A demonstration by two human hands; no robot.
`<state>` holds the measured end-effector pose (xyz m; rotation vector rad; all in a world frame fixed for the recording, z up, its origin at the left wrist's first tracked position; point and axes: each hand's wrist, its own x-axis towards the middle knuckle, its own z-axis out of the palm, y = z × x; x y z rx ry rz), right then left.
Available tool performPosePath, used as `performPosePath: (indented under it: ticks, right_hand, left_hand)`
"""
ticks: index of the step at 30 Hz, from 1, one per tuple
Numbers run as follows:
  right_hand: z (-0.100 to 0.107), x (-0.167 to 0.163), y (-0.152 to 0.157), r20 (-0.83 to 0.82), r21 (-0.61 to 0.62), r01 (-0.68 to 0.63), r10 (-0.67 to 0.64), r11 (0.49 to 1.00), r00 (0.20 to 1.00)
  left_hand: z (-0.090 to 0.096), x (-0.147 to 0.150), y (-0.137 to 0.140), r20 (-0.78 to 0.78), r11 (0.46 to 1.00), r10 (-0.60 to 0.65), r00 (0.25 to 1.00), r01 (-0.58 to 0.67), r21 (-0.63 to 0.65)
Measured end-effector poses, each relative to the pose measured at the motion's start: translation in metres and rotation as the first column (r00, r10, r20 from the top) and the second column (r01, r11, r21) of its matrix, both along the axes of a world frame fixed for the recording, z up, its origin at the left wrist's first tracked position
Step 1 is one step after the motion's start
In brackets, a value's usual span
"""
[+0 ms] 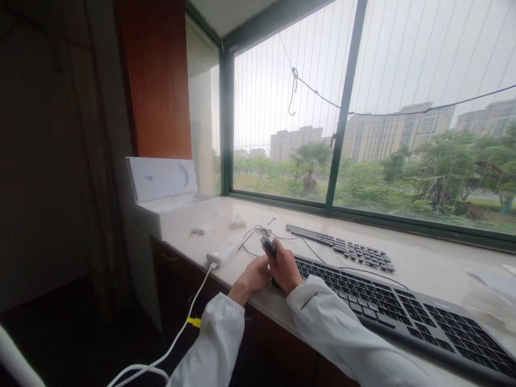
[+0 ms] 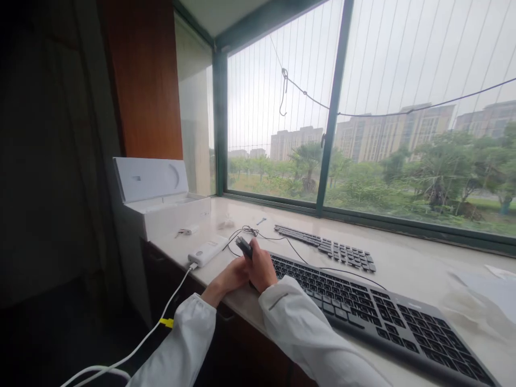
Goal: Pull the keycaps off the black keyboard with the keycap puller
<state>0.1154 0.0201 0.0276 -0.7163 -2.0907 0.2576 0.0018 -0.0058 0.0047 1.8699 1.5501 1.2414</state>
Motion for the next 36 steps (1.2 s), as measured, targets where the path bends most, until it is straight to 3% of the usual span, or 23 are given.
performPosePath:
  ticks: [3, 7, 9, 11, 13, 15, 16, 20, 24, 31, 34, 36]
  right_hand:
    - [0.002, 0.002, 0.002, -0.056, -0.007, 0.020, -0.021, 1.000, 0.998]
    - [0.014, 0.006, 0.001, -0.179, -0.023, 0.009, -0.013, 1.000, 0.984]
    - [0.022, 0.011, 0.005, -0.316, -0.092, 0.018, -0.046, 0.996, 0.948]
    - [0.028, 0.016, 0.015, -0.496, -0.236, -0.080, -0.049, 0.968, 0.867]
    - [0.031, 0.023, 0.029, -0.681, -0.402, -0.312, -0.053, 0.861, 0.731]
    - [0.030, 0.030, 0.043, -0.793, -0.451, -0.497, -0.078, 0.741, 0.604]
    - [0.030, 0.034, 0.049, -0.812, -0.464, -0.553, -0.083, 0.692, 0.578]
    - [0.031, 0.041, 0.054, -0.811, -0.504, -0.655, -0.047, 0.563, 0.583]
    - [0.039, 0.042, 0.042, -0.824, -0.496, -0.733, 0.013, 0.466, 0.566]
    - [0.048, 0.048, 0.035, -0.832, -0.457, -0.753, 0.072, 0.473, 0.550]
    - [0.047, 0.047, 0.039, -0.756, -0.513, -0.683, 0.103, 0.520, 0.647]
    - [0.045, 0.047, 0.040, -0.612, -0.554, -0.557, 0.151, 0.619, 0.776]
  left_hand:
    - [0.007, 0.002, -0.008, -0.093, 0.995, -0.081, 0.992, 0.086, 0.047]
    - [0.015, 0.004, -0.013, -0.113, 0.996, -0.079, 0.990, 0.084, 0.039]
    - [0.018, 0.005, -0.014, -0.080, 0.997, -0.079, 0.994, 0.080, 0.020]
    - [0.021, 0.005, -0.015, -0.034, 0.997, -0.075, 0.997, 0.076, 0.010]
    - [0.022, 0.005, -0.016, 0.005, 0.997, -0.077, 0.997, 0.077, 0.013]
    - [0.023, 0.004, -0.018, 0.020, 0.996, -0.088, 0.996, 0.087, 0.035]
    - [0.023, 0.004, -0.018, 0.023, 0.994, -0.095, 0.995, 0.094, 0.048]
    - [0.021, 0.002, -0.019, 0.034, 0.990, -0.120, 0.992, 0.118, 0.073]
    - [0.020, 0.003, -0.018, 0.030, 0.990, -0.126, 0.992, 0.124, 0.065]
    - [0.025, 0.006, -0.022, -0.026, 0.996, -0.076, 0.997, 0.078, 0.043]
    - [0.027, 0.006, -0.025, -0.022, 0.995, -0.087, 0.996, 0.088, 0.045]
    - [0.028, 0.006, -0.026, -0.026, 0.993, -0.108, 0.994, 0.109, 0.052]
